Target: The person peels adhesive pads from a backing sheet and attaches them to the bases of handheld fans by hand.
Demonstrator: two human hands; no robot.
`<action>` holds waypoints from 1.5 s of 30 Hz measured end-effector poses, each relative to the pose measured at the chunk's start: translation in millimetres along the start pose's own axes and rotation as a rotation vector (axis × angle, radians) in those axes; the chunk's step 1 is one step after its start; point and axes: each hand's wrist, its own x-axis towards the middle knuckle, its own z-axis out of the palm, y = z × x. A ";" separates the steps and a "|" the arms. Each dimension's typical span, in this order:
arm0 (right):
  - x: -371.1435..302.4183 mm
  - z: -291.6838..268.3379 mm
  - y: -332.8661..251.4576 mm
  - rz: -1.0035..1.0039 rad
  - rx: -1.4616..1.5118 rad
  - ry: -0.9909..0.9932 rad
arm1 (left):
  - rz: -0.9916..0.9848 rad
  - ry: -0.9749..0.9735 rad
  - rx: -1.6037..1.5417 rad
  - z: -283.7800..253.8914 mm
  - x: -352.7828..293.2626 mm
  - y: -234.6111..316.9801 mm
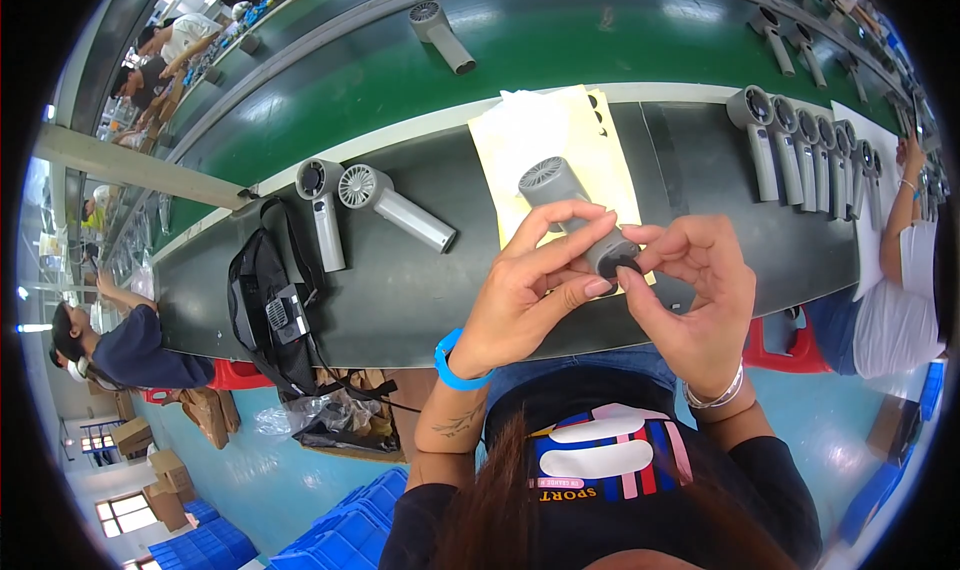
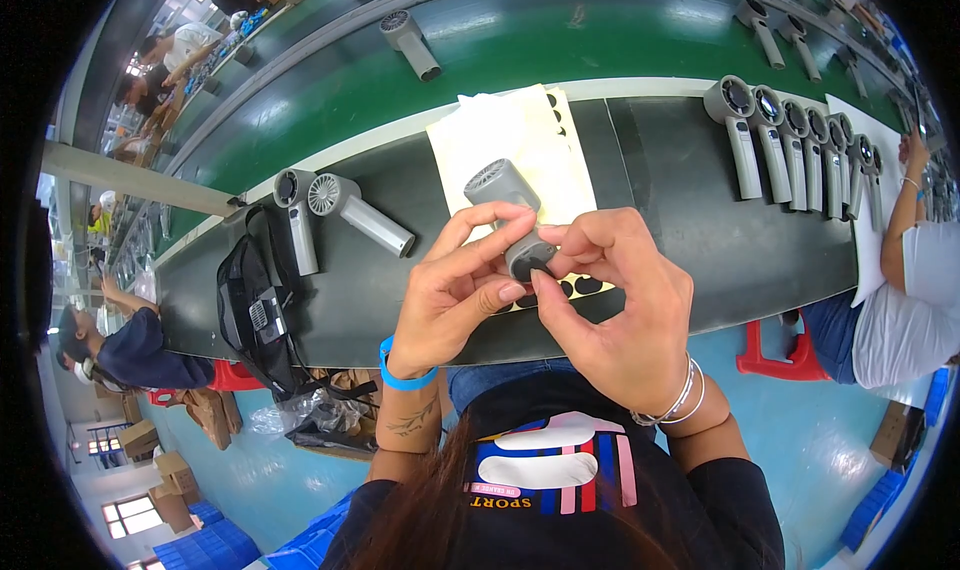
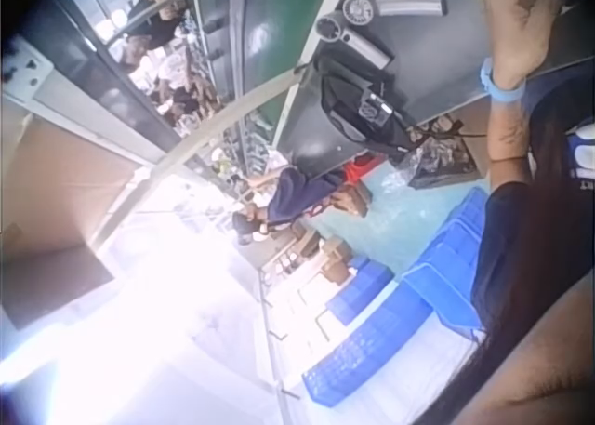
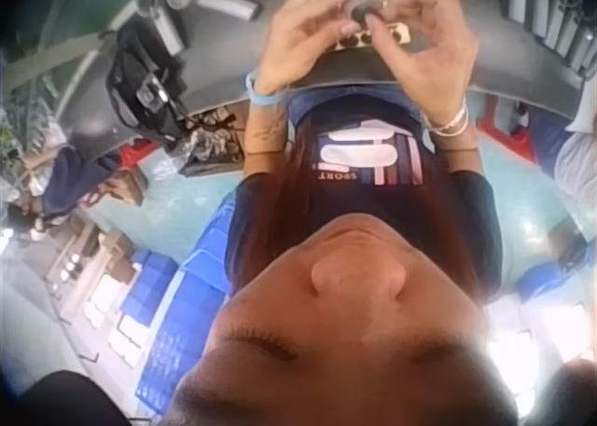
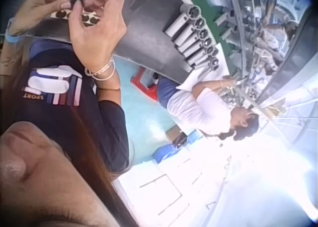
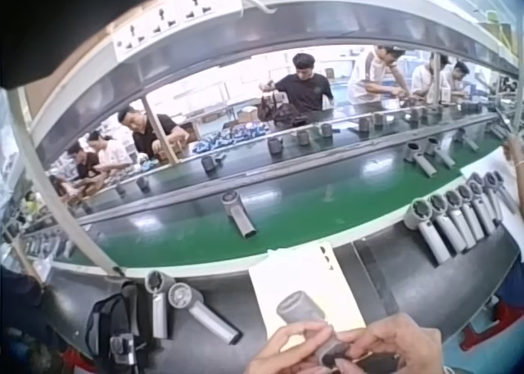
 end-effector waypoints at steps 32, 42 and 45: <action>-0.9 0.2 0.6 0.022 0.025 0.014 | 0.013 0.022 0.015 1.3 1.1 0.6; -1.2 1.1 1.3 0.023 0.029 0.019 | 0.013 0.019 0.007 1.3 0.8 0.3; -1.0 0.9 0.6 0.019 0.026 0.021 | 0.012 0.016 0.003 1.6 0.8 0.4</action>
